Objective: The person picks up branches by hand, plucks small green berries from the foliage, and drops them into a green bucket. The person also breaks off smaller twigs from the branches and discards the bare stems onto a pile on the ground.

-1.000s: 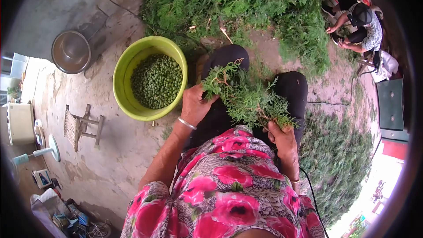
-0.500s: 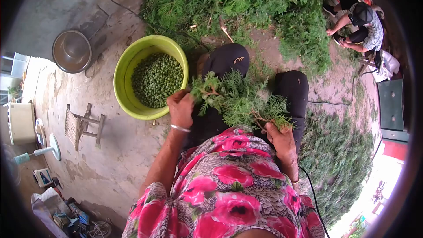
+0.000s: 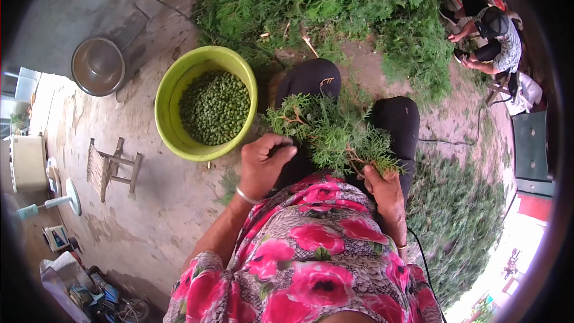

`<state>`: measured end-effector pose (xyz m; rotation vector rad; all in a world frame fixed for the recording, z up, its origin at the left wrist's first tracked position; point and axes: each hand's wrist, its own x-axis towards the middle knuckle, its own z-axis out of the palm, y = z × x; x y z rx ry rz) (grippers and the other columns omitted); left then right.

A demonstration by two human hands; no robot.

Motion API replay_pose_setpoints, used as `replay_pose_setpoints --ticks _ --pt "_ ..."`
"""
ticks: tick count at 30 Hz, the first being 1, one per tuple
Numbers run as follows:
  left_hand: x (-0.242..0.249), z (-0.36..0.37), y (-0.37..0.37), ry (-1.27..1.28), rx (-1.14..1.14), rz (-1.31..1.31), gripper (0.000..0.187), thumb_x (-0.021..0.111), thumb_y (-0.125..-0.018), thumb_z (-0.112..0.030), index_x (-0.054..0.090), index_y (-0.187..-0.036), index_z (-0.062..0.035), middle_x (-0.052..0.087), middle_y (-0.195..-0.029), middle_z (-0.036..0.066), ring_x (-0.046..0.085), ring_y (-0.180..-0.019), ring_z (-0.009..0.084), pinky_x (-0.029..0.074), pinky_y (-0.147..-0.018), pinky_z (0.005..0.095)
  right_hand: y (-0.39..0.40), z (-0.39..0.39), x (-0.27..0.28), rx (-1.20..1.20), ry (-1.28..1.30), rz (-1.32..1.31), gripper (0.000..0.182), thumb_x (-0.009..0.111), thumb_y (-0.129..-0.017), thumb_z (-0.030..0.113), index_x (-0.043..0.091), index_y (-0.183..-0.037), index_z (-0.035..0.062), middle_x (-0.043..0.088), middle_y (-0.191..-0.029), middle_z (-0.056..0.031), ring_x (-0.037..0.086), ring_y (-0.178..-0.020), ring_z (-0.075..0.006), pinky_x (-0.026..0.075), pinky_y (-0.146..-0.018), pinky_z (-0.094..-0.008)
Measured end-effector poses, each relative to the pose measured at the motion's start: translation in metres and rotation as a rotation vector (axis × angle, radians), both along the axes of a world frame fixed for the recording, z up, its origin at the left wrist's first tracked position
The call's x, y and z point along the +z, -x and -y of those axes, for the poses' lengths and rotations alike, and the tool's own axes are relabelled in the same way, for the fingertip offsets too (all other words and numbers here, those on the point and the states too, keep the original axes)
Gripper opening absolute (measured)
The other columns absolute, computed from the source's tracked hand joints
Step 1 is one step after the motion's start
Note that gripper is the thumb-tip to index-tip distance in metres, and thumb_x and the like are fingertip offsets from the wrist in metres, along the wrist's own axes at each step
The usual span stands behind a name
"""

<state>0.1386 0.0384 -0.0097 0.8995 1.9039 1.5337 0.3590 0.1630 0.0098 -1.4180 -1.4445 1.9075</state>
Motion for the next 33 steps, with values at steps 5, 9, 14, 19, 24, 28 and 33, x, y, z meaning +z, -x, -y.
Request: replay_pose_setpoints --ticks 5,9,14,19,24,28,33 --pt "-0.016 -0.021 0.005 -0.115 0.247 0.022 0.02 0.067 -0.077 -0.001 0.061 -0.095 0.0055 0.058 -0.066 0.001 0.049 -0.055 0.0057 0.041 -0.05 0.0208 -0.003 0.001 -0.004 0.056 -0.042 0.054 0.005 0.057 -0.09 0.011 0.056 -0.089 0.007 0.054 -0.071 0.0042 0.042 -0.057 -0.0045 0.033 -0.048 -0.0207" --pt "0.0 -0.026 0.013 -0.006 0.107 0.147 0.017 0.067 -0.077 -0.003 0.061 -0.091 0.0055 0.057 -0.066 0.002 0.047 -0.052 0.0045 0.036 -0.045 0.0189 -0.004 0.002 -0.005 0.04 -0.014 0.096 0.004 0.057 -0.09 0.011 0.056 -0.089 0.0066 0.053 -0.072 0.0045 0.043 -0.057 -0.0046 0.033 -0.048 -0.0204" --pt "-0.011 -0.02 0.03 0.047 0.213 0.647 0.009 0.061 -0.08 -0.005 0.059 -0.084 0.003 0.052 -0.06 0.0 0.042 -0.046 0.0042 0.029 -0.039 0.0169 -0.006 0.001 -0.006 0.03 -0.046 0.059 0.004 0.058 -0.089 0.01 0.057 -0.089 0.006 0.055 -0.071 0.0025 0.043 -0.056 -0.0056 0.033 -0.048 -0.0205" --pt "-0.035 0.004 0.066 -0.053 0.36 0.719 0.01 0.058 -0.082 -0.008 0.058 -0.087 0.0008 0.056 -0.068 0.005 0.049 -0.052 0.01 0.037 -0.041 0.0217 -0.004 -0.003 0.001 -0.144 0.041 -0.056 0.004 0.057 -0.088 0.008 0.057 -0.089 0.0043 0.057 -0.07 -0.0008 0.043 -0.054 -0.006 0.032 -0.046 -0.0213" --pt "-0.015 0.016 0.047 -0.163 0.082 1.03 0.013 0.058 -0.08 -0.008 0.059 -0.09 -0.0002 0.062 -0.086 0.018 0.058 -0.066 0.019 0.048 -0.045 0.0285 -0.002 -0.004 -0.001 -0.001 -0.002 0.007 0.007 0.053 -0.088 0.008 0.057 -0.091 0.0034 0.057 -0.07 -0.0028 0.041 -0.053 -0.0068 0.03 -0.046 -0.0207" --pt "0.009 0.001 0.007 -0.125 0.006 0.962 0.012 0.062 -0.081 -0.01 0.059 -0.085 0.0019 0.062 -0.075 0.014 0.054 -0.056 0.0134 0.043 -0.043 0.0231 -0.002 -0.003 0.001 -0.011 -0.002 -0.016 0.007 0.054 -0.089 0.009 0.057 -0.091 0.0034 0.058 -0.071 -0.0024 0.04 -0.053 -0.0066 0.03 -0.046 -0.0207" --pt "0.007 -0.024 -0.005 0.07 0.179 0.548 0.019 0.068 -0.081 -0.015 0.057 -0.077 -0.0005 0.053 -0.06 0.001 0.044 -0.045 0.0051 0.031 -0.037 0.0198 -0.002 0.0 -0.007 0.027 -0.025 0.041 0.005 0.057 -0.09 0.01 0.056 -0.089 0.0051 0.057 -0.071 0.001 0.042 -0.054 -0.0048 0.033 -0.047 -0.0207"
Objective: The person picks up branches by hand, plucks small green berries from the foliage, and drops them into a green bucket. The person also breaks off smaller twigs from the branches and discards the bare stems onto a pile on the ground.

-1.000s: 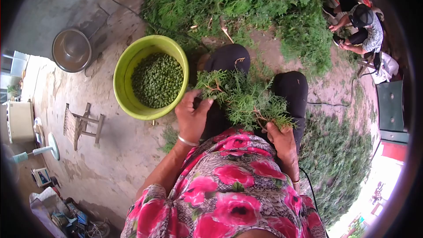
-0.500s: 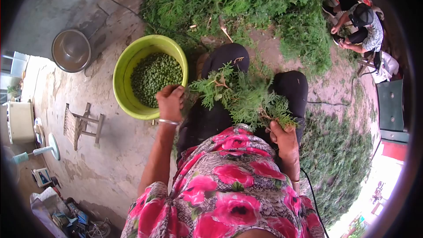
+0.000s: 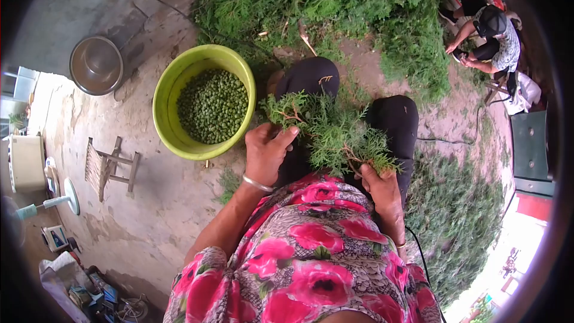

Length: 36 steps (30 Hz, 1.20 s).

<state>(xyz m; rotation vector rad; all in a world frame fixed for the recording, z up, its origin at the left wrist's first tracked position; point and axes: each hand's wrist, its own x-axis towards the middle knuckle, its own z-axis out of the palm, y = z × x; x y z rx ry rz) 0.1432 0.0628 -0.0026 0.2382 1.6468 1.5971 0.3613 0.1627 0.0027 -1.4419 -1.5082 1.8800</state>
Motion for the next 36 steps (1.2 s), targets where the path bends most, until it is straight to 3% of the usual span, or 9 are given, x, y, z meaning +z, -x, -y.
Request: replay_pose_setpoints --ticks 2,7,15,18,23,29,33,35,36 --pt "-0.002 -0.005 0.003 0.032 -0.003 0.004 0.019 0.068 -0.081 -0.016 0.057 -0.076 -0.0012 0.052 -0.059 0.0 0.044 -0.045 0.0054 0.031 -0.037 0.0197 0.0 0.002 -0.001 0.002 0.004 0.005 0.005 0.057 -0.09 0.011 0.056 -0.089 0.0056 0.056 -0.071 0.0022 0.042 -0.055 -0.0046 0.033 -0.047 -0.0206" --pt "-0.016 0.001 0.019 -0.088 0.049 0.399 0.021 0.07 -0.079 -0.015 0.054 -0.075 -0.0019 0.05 -0.059 0.002 0.046 -0.046 0.0091 0.031 -0.037 0.0211 -0.003 0.001 0.0 -0.018 0.004 -0.023 0.005 0.058 -0.089 0.011 0.056 -0.089 0.0059 0.053 -0.071 0.0042 0.041 -0.055 -0.0044 0.033 -0.047 -0.0206" --pt "-0.011 -0.002 0.021 0.023 -0.011 0.387 0.01 0.066 -0.076 -0.006 0.056 -0.077 -0.0016 0.052 -0.059 0.005 0.045 -0.044 0.0101 0.032 -0.036 0.0213 -0.004 0.001 -0.002 0.113 -0.071 0.075 0.007 0.057 -0.09 0.011 0.056 -0.087 0.0049 0.051 -0.069 0.0039 0.042 -0.056 -0.0055 0.034 -0.048 -0.0222" --pt "-0.019 0.0 0.029 -0.059 0.002 0.546 0.008 0.063 -0.076 -0.003 0.056 -0.078 -0.0003 0.053 -0.062 0.007 0.046 -0.047 0.0118 0.033 -0.038 0.0222 -0.003 0.004 -0.001 0.062 -0.063 0.082 0.008 0.057 -0.09 0.012 0.057 -0.086 0.0045 0.053 -0.068 0.003 0.043 -0.057 -0.006 0.035 -0.049 -0.0225" --pt "-0.038 0.006 0.046 -0.18 0.295 0.389 0.006 0.055 -0.08 0.0 0.055 -0.086 0.0018 0.051 -0.069 0.007 0.045 -0.053 0.0126 0.034 -0.043 0.0226 -0.004 0.004 0.002 -0.023 0.01 0.034 0.006 0.058 -0.089 0.012 0.057 -0.088 0.0054 0.055 -0.07 0.0023 0.044 -0.058 -0.0054 0.035 -0.05 -0.0215" --pt "-0.023 0.035 0.06 -0.25 0.258 0.625 0.008 0.048 -0.085 -0.01 0.054 -0.084 -0.004 0.056 -0.079 0.011 0.05 -0.062 0.0134 0.037 -0.044 0.024 0.0 0.003 0.005 -0.077 0.02 -0.008 0.004 0.054 -0.09 0.007 0.055 -0.091 0.0042 0.057 -0.071 -0.0021 0.04 -0.052 -0.0054 0.03 -0.046 -0.0202" --pt "-0.017 0.036 0.025 -0.183 -0.05 0.348 0.005 0.056 -0.081 -0.004 0.058 -0.077 -0.0023 0.061 -0.074 0.01 0.051 -0.056 0.0096 0.035 -0.042 0.0203 0.004 0.003 0.005 -0.092 0.034 -0.049 0.004 0.053 -0.09 0.007 0.056 -0.092 0.0041 0.057 -0.071 -0.002 0.039 -0.052 -0.0054 0.03 -0.046 -0.0201" --pt "-0.011 0.025 0.004 0.019 -0.178 -0.131 0.008 0.063 -0.078 -0.003 0.059 -0.071 -0.0007 0.058 -0.063 0.004 0.047 -0.049 0.0062 0.033 -0.04 0.0197 0.0 0.002 0.004 -0.06 0.038 -0.05 0.004 0.055 -0.089 0.009 0.056 -0.091 0.0048 0.057 -0.072 0.0004 0.042 -0.055 -0.0048 0.032 -0.048 -0.0198" --pt "-0.036 0.019 -0.001 -0.078 -0.137 -0.457 0.016 0.066 -0.077 -0.004 0.056 -0.065 -0.0017 0.055 -0.058 -0.001 0.043 -0.046 0.0032 0.032 -0.039 0.02 -0.001 0.001 0.004 -0.03 0.043 -0.055 0.005 0.058 -0.089 0.01 0.057 -0.091 0.0054 0.056 -0.074 0.0027 0.044 -0.058 -0.0043 0.035 -0.05 -0.0195"
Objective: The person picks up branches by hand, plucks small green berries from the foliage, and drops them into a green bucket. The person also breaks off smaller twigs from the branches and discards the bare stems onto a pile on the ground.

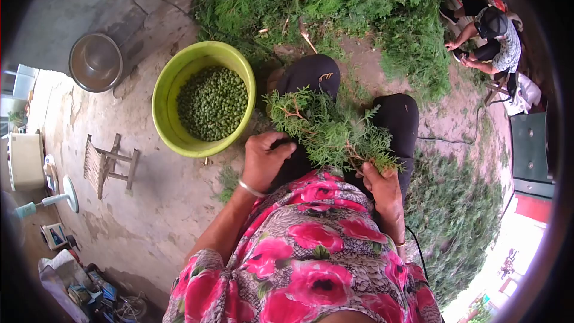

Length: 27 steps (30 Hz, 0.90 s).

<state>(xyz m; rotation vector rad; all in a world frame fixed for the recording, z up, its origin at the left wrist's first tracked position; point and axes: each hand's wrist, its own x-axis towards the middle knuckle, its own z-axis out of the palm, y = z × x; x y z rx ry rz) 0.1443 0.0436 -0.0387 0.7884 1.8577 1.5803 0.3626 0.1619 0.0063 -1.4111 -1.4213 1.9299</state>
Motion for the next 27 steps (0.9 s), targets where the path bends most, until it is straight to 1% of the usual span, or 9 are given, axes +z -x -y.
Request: replay_pose_setpoints --ticks 3,4,5,7,11,16,18,21,27 --pt "-0.003 -0.013 0.001 0.159 0.099 0.017 0.007 0.063 -0.074 0.0 0.06 -0.07 0.0031 0.058 -0.06 0.003 0.051 -0.051 0.008 0.038 -0.044 0.0241 0.0 0.001 0.0 0.052 -0.01 0.053 0.007 0.058 -0.089 0.011 0.058 -0.092 0.005 0.055 -0.072 0.0031 0.044 -0.058 -0.0042 0.035 -0.05 -0.0198" --pt "0.006 -0.017 0.0 0.155 0.141 0.273 0.005 0.062 -0.075 -0.001 0.059 -0.071 0.0013 0.056 -0.059 0.001 0.048 -0.048 0.0066 0.036 -0.042 0.0222 -0.001 0.002 -0.001 0.051 -0.013 0.052 0.007 0.058 -0.089 0.011 0.058 -0.092 0.005 0.055 -0.072 0.0031 0.044 -0.058 -0.0042 0.035 -0.05 -0.0198" --pt "0.009 -0.02 0.001 0.153 0.139 0.272 0.005 0.062 -0.075 -0.001 0.059 -0.071 0.0013 0.056 -0.059 0.001 0.048 -0.048 0.0066 0.036 -0.042 0.0222 -0.002 0.003 -0.004 0.053 -0.039 0.07 0.007 0.058 -0.09 0.012 0.058 -0.091 0.0049 0.055 -0.072 0.0033 0.044 -0.058 -0.0043 0.035 -0.05 -0.02" --pt "0.013 -0.023 0.003 0.038 0.188 0.558 0.003 0.061 -0.077 -0.002 0.059 -0.078 -0.0004 0.054 -0.057 0.0 0.044 -0.045 0.0049 0.032 -0.039 0.0192 -0.003 0.003 -0.006 0.048 -0.064 0.087 0.008 0.058 -0.09 0.012 0.058 -0.091 0.0048 0.055 -0.071 0.0035 0.043 -0.057 -0.0044 0.035 -0.05 -0.0203" --pt "0.017 -0.017 0.012 0.006 0.105 0.669 0.01 0.057 -0.078 0.001 0.058 -0.088 -0.003 0.055 -0.066 0.002 0.045 -0.049 0.005 0.027 -0.036 0.0162 -0.004 0.003 -0.003 0.051 -0.083 0.094 0.008 0.057 -0.09 0.013 0.059 -0.089 0.0047 0.055 -0.07 0.0037 0.043 -0.057 -0.0048 0.035 -0.049 -0.0211" --pt "0.026 -0.012 0.017 -0.052 0.073 0.883 0.014 0.055 -0.081 0.0 0.057 -0.095 -0.0011 0.056 -0.073 0.004 0.052 -0.057 0.0111 0.035 -0.041 0.021 0.001 0.004 0.001 0.042 -0.082 0.08 0.008 0.057 -0.09 0.012 0.059 -0.088 0.0044 0.055 -0.068 0.0039 0.043 -0.057 -0.0047 0.034 -0.049 -0.0212" --pt "0.024 -0.016 0.016 -0.113 0.097 0.953 0.014 0.055 -0.081 0.0 0.057 -0.095 -0.0013 0.057 -0.074 0.004 0.053 -0.058 0.0135 0.037 -0.042 0.0229 0.005 0.004 0.007 0.047 -0.081 0.073 0.007 0.055 -0.09 0.01 0.056 -0.085 0.0057 0.049 -0.065 0.0041 0.037 -0.053 -0.0043 0.028 -0.047 -0.0212" --pt "0.022 -0.019 0.017 -0.205 0.087 1.043 0.013 0.056 -0.081 -0.002 0.058 -0.094 -0.0015 0.058 -0.076 0.005 0.055 -0.061 0.0158 0.039 -0.045 0.0244 -0.001 0.0 0.006 0.105 -0.129 0.116 0.009 0.058 -0.089 0.013 0.06 -0.086 0.0048 0.056 -0.066 0.0039 0.042 -0.056 -0.0039 0.033 -0.048 -0.0205" --pt "0.005 -0.018 0.024 -0.277 -0.006 1.139 0.015 0.059 -0.078 0.001 0.058 -0.094 -0.0004 0.059 -0.076 0.007 0.057 -0.061 0.0172 0.041 -0.047 0.025 -0.004 0.002 0.009 -0.005 -0.073 -0.025 0.009 0.059 -0.089 0.013 0.06 -0.086 0.0051 0.057 -0.068 0.0019 0.041 -0.055 -0.0034 0.032 -0.048 -0.0201"
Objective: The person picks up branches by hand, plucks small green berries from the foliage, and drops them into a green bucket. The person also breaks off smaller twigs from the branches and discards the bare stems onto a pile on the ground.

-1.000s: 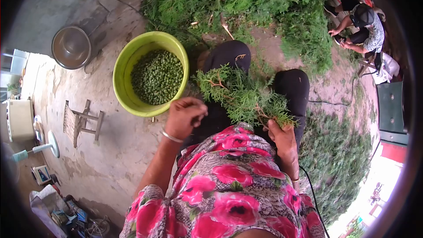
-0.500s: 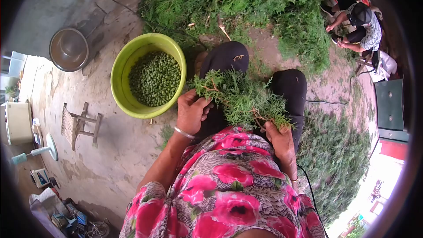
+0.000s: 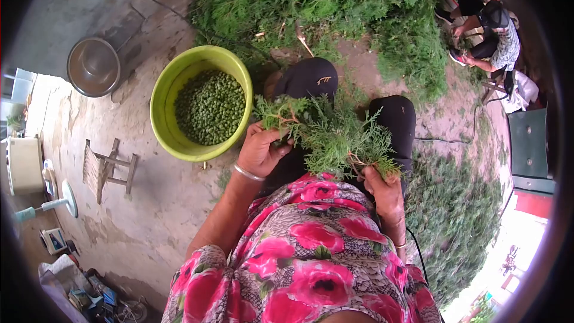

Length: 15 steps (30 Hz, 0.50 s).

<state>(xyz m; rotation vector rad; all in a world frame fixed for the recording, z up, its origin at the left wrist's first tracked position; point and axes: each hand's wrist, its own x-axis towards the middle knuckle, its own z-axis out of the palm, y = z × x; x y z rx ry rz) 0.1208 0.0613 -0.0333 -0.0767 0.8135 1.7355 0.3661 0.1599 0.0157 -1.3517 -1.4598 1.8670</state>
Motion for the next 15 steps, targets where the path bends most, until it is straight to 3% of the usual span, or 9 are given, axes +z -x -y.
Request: replay_pose_setpoints --ticks 5,10,14,15 --pt "0.013 -0.001 0.001 0.014 0.022 -0.044 0.02 0.059 -0.074 0.006 0.058 -0.093 0.0017 0.059 -0.071 0.007 0.054 -0.053 0.0159 0.039 -0.041 0.0236 0.003 0.0 0.009 -0.048 0.072 -0.039 0.007 0.06 -0.088 0.013 0.059 -0.088 0.0054 0.058 -0.069 0.0004 0.04 -0.054 -0.0043 0.032 -0.048 -0.0205" --pt "-0.008 0.01 0.026 0.107 0.001 -0.237 0.028 0.053 -0.071 0.011 0.056 -0.096 0.0006 0.058 -0.073 0.005 0.05 -0.053 0.0117 0.036 -0.041 0.0203 0.001 -0.001 0.007 0.003 -0.006 0.011 0.008 0.06 -0.088 0.013 0.058 -0.087 0.0048 0.054 -0.066 0.0011 0.04 -0.054 -0.005 0.033 -0.048 -0.021" --pt "-0.029 0.03 0.057 0.181 0.119 -0.115 0.012 0.057 -0.082 0.0 0.056 -0.094 -0.0009 0.055 -0.074 0.005 0.048 -0.054 0.009 0.033 -0.039 0.0188 -0.005 -0.005 0.001 0.104 -0.067 0.155 0.007 0.061 -0.087 0.01 0.058 -0.087 0.0039 0.053 -0.068 0.0021 0.042 -0.054 -0.0061 0.033 -0.047 -0.0219" --pt "-0.039 0.04 0.074 0.182 0.154 -0.056 0.01 0.057 -0.084 -0.003 0.056 -0.093 -0.0012 0.054 -0.074 0.005 0.048 -0.055 0.0086 0.032 -0.039 0.0183 -0.01 -0.007 0.003 -0.003 -0.034 0.067 0.008 0.06 -0.087 0.011 0.057 -0.087 0.0035 0.054 -0.068 -0.0004 0.041 -0.053 -0.0071 0.033 -0.048 -0.0225"
